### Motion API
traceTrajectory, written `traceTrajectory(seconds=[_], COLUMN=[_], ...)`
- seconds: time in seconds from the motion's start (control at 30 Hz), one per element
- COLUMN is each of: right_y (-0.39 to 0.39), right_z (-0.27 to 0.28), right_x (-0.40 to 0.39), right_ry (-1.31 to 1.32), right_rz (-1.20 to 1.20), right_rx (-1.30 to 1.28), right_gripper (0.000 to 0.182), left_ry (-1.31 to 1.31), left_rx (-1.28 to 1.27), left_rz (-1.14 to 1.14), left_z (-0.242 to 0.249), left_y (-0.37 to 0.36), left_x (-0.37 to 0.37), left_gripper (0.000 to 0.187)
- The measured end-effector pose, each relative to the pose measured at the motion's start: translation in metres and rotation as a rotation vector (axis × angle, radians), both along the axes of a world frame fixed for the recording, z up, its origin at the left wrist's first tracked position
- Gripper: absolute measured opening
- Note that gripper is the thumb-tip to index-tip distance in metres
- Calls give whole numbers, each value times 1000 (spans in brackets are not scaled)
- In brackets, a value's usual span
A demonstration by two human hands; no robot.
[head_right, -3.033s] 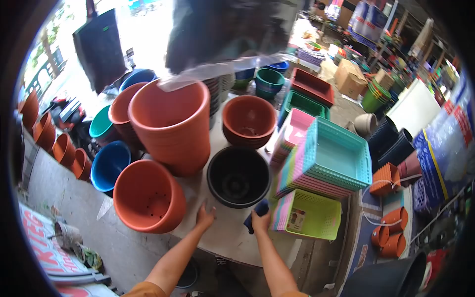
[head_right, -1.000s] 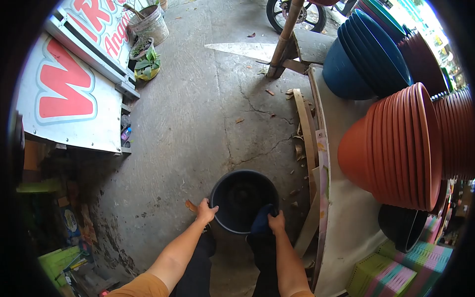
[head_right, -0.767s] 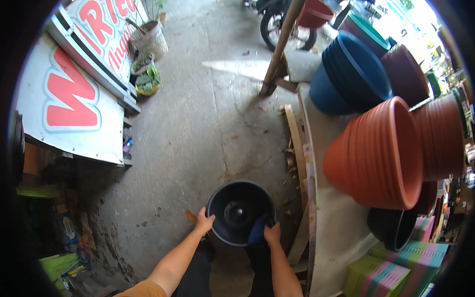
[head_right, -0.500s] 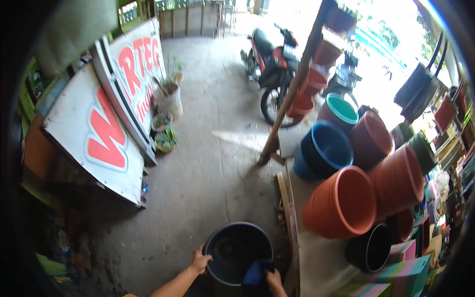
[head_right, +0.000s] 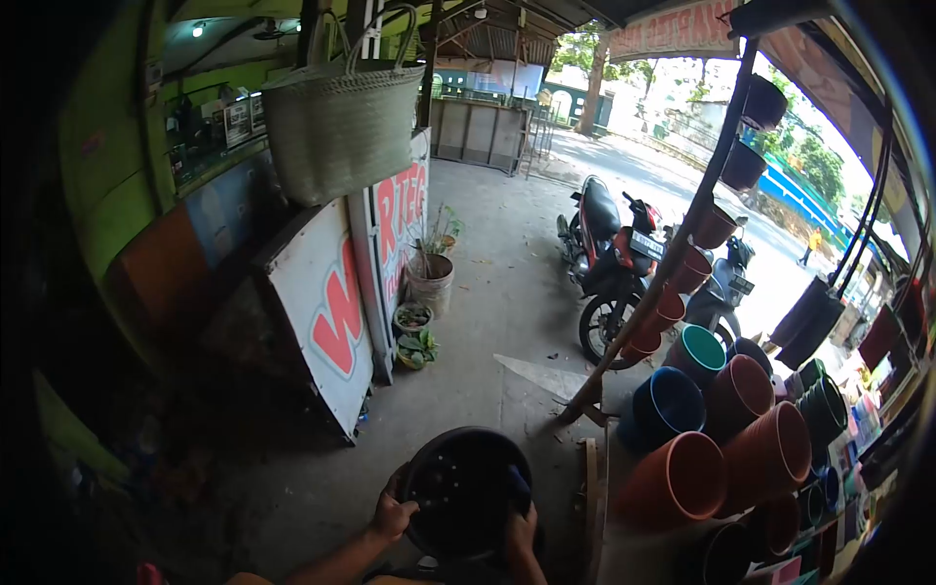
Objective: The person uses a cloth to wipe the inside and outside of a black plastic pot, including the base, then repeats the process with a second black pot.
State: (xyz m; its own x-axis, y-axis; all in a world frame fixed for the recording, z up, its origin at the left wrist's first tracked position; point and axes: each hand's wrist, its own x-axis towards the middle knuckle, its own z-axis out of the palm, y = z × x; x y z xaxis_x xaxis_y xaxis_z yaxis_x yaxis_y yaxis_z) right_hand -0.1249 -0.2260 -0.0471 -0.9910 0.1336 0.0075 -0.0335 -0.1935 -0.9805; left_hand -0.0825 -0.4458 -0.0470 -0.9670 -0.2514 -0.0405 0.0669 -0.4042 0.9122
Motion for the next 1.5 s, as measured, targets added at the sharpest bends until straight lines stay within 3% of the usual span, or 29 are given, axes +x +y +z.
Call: traceTrajectory(seconds=[0.07,0.13,0.2,0.27,0.4,0.47,0.5,0.57,0.63,0.67,0.73,0.77,0.83,0.87,0.93,1.07,1.13,1.17,1.33,1.37,1.4,1.47,1.5], right_y=[-37,-74,-111,-130,-155,-145,-137,-121,-94,-89,-88,-90,-106,-116,-133,-133,-118,-110,-56,-50,-43,-28,-23], right_z=[-16,-34,-53,-70,-80,-48,-55,-85,-144,-127,-77,-78,-82,-84,-85,-62,-27,-26,-43,-48,-64,-95,-98], right_x=[-14,-27,-25,-36,-25,-17,-20,-32,-44,-50,-62,-60,-59,-65,-81,-63,-49,-50,-70,-87,-117,-139,-140], right_ry=[-38,93,224,233,485,99,98,127,285,284,18,15,514,513,445,682,143,141,845,841,426,-314,-331], right_rz=[96,192,348,866,829,1141,1145,1289,1012,1016,1137,1137,458,458,667,867,1345,1345,1101,1103,1081,689,681], right_rx=[-11,188,294,187,304,773,771,1269,1332,1335,1411,1413,1062,1063,1045,1126,1011,1008,2126,2127,1364,-139,-141], right_gripper=[45,46,59,54,48,39,39,32,29,29,41,41,60,60,73,65,57,57,39,39,35,28,28], left_ry=[17,23,65,86,90,74,79,82,75,73,49,49,52,51,-4,56,82,112,108,100,95,57,41], left_rx=[-24,-96,-90,-81,-105,-49,-52,-58,-33,-29,-39,-36,-59,-58,-21,-41,-26,-49,-87,-82,-78,-88,-83], left_rz=[28,14,25,37,60,78,106,136,146,148,84,83,78,77,-7,12,21,27,76,81,78,3,-4], left_z=[10,20,30,29,31,38,41,45,45,45,43,42,43,44,49,49,60,60,58,59,61,65,64], left_y=[-6,-9,-7,-8,-38,-46,-49,-55,-54,-52,-45,-41,-35,-35,-35,-45,-53,-58,-67,-66,-65,-62,-58], left_x=[15,22,28,37,33,34,35,35,35,36,40,40,38,38,37,30,29,28,25,25,23,23,28], left_gripper=[81,83,83,82,77,75,73,72,72,72,76,76,75,75,74,73,74,73,69,68,68,68,68])
